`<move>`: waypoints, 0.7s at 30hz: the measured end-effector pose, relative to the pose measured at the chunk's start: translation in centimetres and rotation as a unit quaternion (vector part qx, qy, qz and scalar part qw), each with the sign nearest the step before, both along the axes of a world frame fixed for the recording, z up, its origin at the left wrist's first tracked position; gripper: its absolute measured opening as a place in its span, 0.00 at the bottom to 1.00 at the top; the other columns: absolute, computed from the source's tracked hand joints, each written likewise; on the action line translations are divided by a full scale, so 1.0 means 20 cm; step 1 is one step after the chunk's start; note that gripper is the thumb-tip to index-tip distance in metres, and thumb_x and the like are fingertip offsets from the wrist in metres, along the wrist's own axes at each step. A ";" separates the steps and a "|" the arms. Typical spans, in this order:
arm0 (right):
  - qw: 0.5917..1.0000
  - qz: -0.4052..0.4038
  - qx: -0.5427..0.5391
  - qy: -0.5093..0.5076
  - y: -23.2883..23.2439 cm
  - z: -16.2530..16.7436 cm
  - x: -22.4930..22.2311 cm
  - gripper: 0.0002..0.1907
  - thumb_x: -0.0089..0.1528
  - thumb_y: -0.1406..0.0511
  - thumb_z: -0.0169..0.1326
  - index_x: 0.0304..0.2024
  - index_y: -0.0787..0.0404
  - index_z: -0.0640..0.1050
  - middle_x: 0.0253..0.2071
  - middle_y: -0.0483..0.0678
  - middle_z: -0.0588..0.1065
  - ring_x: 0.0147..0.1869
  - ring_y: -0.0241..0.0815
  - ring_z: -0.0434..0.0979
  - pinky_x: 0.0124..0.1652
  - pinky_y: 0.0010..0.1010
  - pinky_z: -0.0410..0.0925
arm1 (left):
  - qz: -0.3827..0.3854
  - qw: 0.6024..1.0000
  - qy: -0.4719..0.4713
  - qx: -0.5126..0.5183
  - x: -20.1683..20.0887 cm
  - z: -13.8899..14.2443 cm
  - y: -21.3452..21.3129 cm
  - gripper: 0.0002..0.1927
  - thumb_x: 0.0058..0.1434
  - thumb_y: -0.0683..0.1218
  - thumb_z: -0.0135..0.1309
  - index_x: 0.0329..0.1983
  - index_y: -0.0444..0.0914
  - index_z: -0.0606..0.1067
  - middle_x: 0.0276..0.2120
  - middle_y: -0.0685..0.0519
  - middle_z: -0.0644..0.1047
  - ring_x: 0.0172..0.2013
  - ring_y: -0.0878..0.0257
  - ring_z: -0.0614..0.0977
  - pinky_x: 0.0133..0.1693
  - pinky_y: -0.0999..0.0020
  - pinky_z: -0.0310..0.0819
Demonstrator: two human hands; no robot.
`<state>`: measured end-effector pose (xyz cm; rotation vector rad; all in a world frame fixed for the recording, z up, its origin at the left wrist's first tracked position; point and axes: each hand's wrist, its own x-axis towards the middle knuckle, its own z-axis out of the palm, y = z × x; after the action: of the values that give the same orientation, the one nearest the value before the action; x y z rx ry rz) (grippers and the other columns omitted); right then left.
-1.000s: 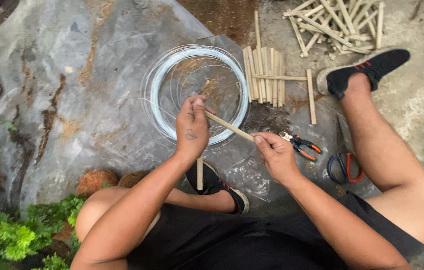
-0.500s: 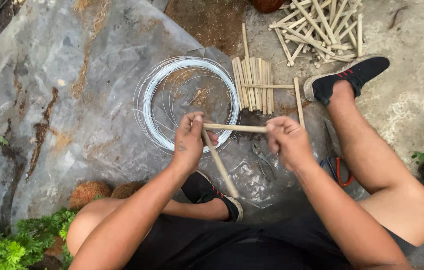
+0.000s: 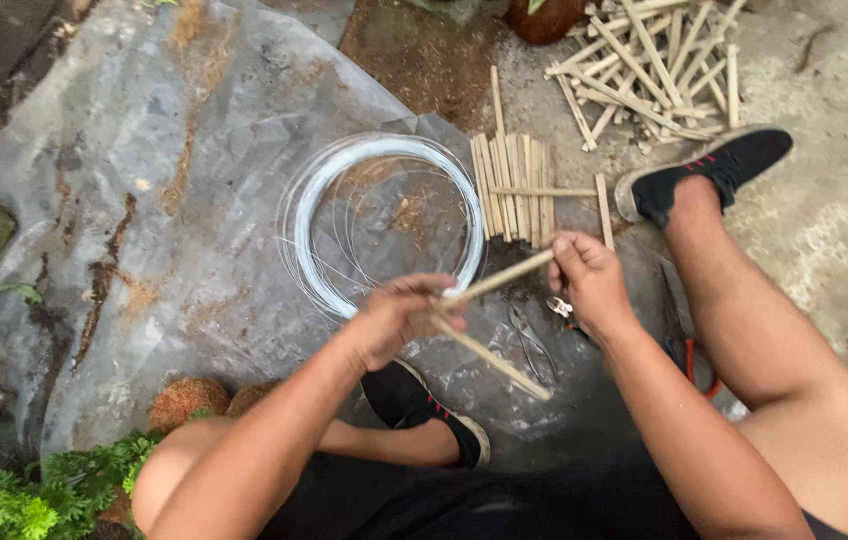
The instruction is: The person sits on the ground and cuts bamboo sticks to length with pliers, then joins the cut sticks with wire into a small frame, twisting wire by hand and with pliers to hold the joints together.
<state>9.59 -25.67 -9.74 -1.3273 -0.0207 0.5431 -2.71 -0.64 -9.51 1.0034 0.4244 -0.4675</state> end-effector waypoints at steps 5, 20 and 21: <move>0.995 0.080 -0.062 0.008 0.02 -0.05 -0.01 0.11 0.69 0.62 0.52 0.44 0.64 0.79 0.24 0.43 0.71 0.25 0.31 0.66 0.26 0.22 0.61 | -0.209 0.970 -0.027 0.118 -0.01 -0.12 -0.18 0.20 0.71 0.45 0.49 0.64 0.34 0.70 0.39 0.50 0.80 0.37 0.61 0.84 0.39 0.66 0.77; 0.810 -0.061 -0.546 -0.206 -0.23 -0.44 0.23 0.14 0.67 0.59 0.58 0.48 0.62 0.80 0.45 0.59 0.78 0.49 0.62 0.79 0.50 0.50 0.71 | -0.084 0.967 0.024 0.241 0.09 -0.39 -0.14 0.15 0.74 0.48 0.40 0.47 0.31 0.70 0.28 0.49 0.78 0.28 0.60 0.85 0.34 0.66 0.78; 0.777 -0.047 -0.594 -0.204 -0.26 -0.46 0.25 0.13 0.67 0.59 0.58 0.48 0.62 0.80 0.46 0.61 0.77 0.50 0.65 0.77 0.51 0.52 0.69 | -0.082 0.967 0.015 0.241 0.14 -0.41 -0.15 0.15 0.74 0.48 0.39 0.48 0.32 0.70 0.28 0.49 0.78 0.28 0.60 0.85 0.34 0.67 0.79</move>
<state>14.67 -30.84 -18.95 -2.6666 0.0418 0.1065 0.07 -3.56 -17.80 1.5126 0.4958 -0.5412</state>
